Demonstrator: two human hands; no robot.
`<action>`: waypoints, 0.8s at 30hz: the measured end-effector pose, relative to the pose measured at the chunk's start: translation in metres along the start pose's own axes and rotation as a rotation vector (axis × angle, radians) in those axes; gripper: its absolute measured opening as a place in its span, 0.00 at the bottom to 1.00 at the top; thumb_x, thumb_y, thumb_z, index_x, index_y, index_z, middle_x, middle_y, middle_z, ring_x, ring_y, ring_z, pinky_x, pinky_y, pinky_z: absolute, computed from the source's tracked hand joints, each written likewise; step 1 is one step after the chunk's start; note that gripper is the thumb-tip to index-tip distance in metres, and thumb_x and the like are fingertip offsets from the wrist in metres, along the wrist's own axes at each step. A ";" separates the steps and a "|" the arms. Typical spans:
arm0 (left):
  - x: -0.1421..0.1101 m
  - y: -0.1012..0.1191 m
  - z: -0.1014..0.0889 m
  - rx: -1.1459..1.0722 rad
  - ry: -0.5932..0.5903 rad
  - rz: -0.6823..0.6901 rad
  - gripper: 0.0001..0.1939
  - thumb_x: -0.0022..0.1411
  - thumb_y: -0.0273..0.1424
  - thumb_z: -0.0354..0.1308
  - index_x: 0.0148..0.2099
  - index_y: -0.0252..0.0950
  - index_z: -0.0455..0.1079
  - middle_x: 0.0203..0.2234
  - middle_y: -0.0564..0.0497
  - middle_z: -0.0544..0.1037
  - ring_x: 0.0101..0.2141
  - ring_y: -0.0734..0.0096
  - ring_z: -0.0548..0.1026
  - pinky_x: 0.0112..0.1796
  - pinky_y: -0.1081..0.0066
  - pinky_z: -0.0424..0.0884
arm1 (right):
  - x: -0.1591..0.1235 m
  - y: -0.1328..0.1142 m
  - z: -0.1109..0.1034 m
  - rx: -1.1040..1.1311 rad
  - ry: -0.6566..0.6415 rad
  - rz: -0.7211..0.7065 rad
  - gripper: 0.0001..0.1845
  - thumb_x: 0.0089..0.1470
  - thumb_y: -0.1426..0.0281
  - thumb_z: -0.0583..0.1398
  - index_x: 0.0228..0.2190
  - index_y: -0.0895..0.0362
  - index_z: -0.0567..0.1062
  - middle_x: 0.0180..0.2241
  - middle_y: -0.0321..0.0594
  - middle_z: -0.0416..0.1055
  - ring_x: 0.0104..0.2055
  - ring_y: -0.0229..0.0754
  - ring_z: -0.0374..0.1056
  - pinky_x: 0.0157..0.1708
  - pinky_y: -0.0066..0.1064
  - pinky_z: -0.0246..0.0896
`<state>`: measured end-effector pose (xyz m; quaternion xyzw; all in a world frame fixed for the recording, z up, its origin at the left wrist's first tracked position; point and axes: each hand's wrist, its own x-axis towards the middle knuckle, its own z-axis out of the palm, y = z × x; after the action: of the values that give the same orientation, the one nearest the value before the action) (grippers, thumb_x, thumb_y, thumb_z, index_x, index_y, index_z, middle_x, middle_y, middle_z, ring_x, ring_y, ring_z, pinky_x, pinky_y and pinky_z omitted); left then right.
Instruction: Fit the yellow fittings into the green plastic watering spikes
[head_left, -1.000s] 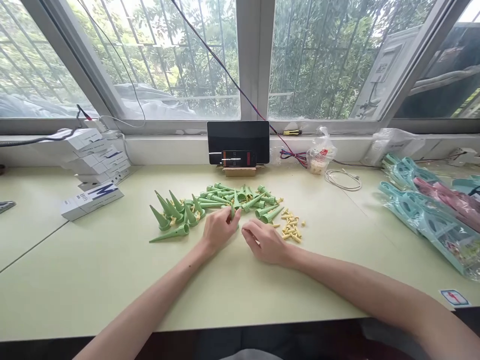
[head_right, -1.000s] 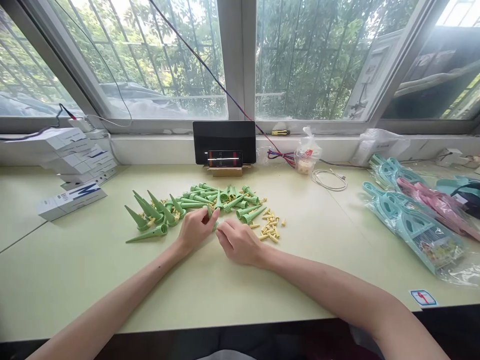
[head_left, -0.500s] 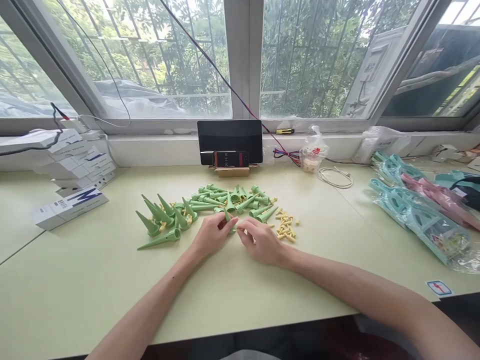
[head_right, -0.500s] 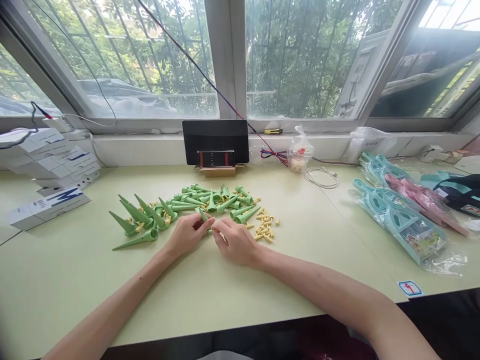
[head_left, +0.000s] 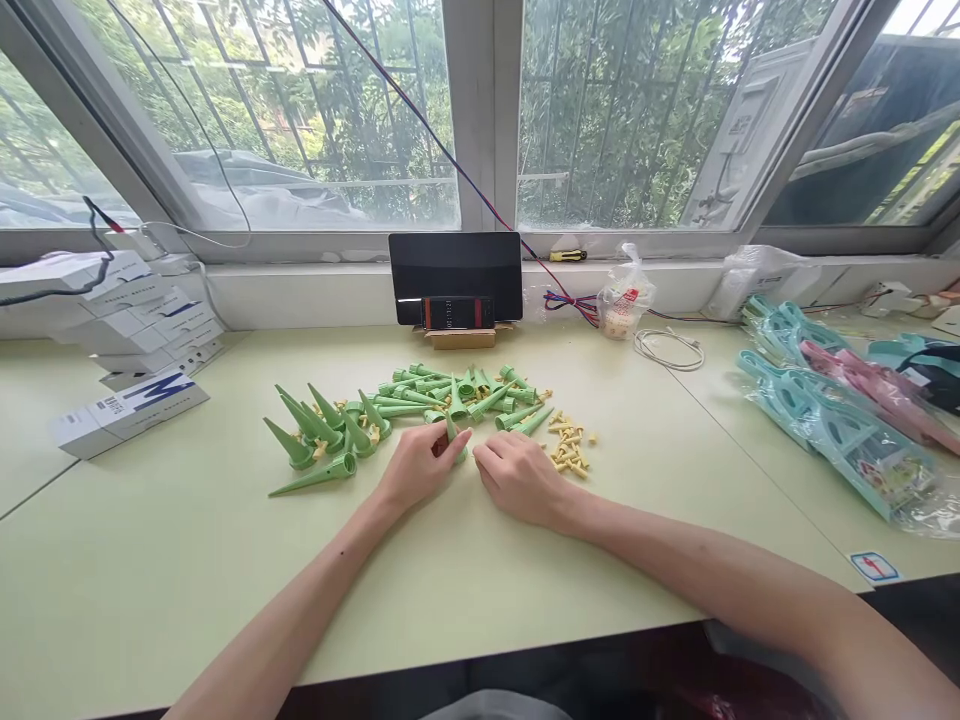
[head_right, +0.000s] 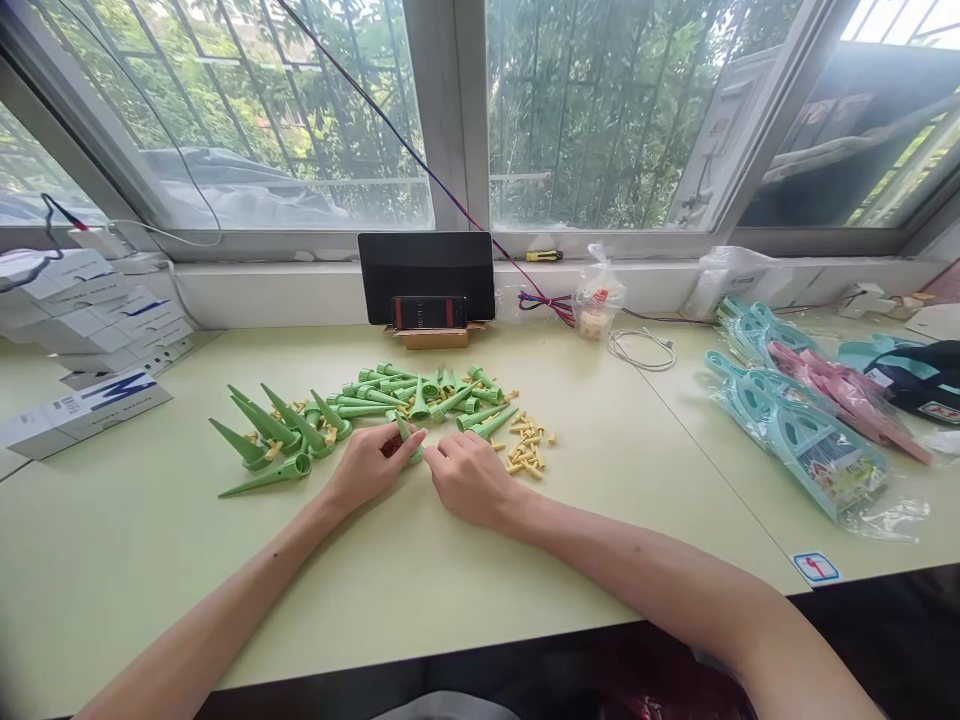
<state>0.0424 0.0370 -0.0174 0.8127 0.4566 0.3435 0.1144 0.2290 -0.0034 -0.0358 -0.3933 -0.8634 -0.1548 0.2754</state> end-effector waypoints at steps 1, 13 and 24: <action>0.000 0.000 0.000 0.001 -0.001 0.000 0.24 0.65 0.41 0.54 0.21 0.37 0.52 0.14 0.58 0.58 0.19 0.77 0.54 0.22 0.73 0.53 | -0.001 0.001 0.000 -0.033 -0.012 -0.007 0.11 0.59 0.80 0.51 0.27 0.58 0.68 0.26 0.40 0.65 0.28 0.41 0.54 0.31 0.33 0.47; -0.001 -0.001 0.000 0.009 -0.014 -0.017 0.22 0.64 0.43 0.54 0.22 0.35 0.63 0.14 0.57 0.60 0.19 0.76 0.56 0.23 0.73 0.55 | -0.005 0.010 -0.009 -0.119 -0.130 0.000 0.12 0.51 0.86 0.52 0.28 0.59 0.69 0.28 0.44 0.66 0.33 0.46 0.56 0.36 0.36 0.51; 0.000 0.002 -0.002 -0.010 -0.039 -0.016 0.22 0.65 0.44 0.53 0.23 0.35 0.64 0.15 0.57 0.59 0.19 0.76 0.56 0.24 0.73 0.56 | 0.001 0.027 -0.025 0.101 0.008 0.061 0.12 0.66 0.71 0.51 0.32 0.58 0.71 0.32 0.45 0.69 0.36 0.46 0.61 0.38 0.36 0.57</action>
<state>0.0424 0.0356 -0.0155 0.8148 0.4591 0.3291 0.1302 0.2585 0.0022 -0.0139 -0.4043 -0.8567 -0.1041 0.3030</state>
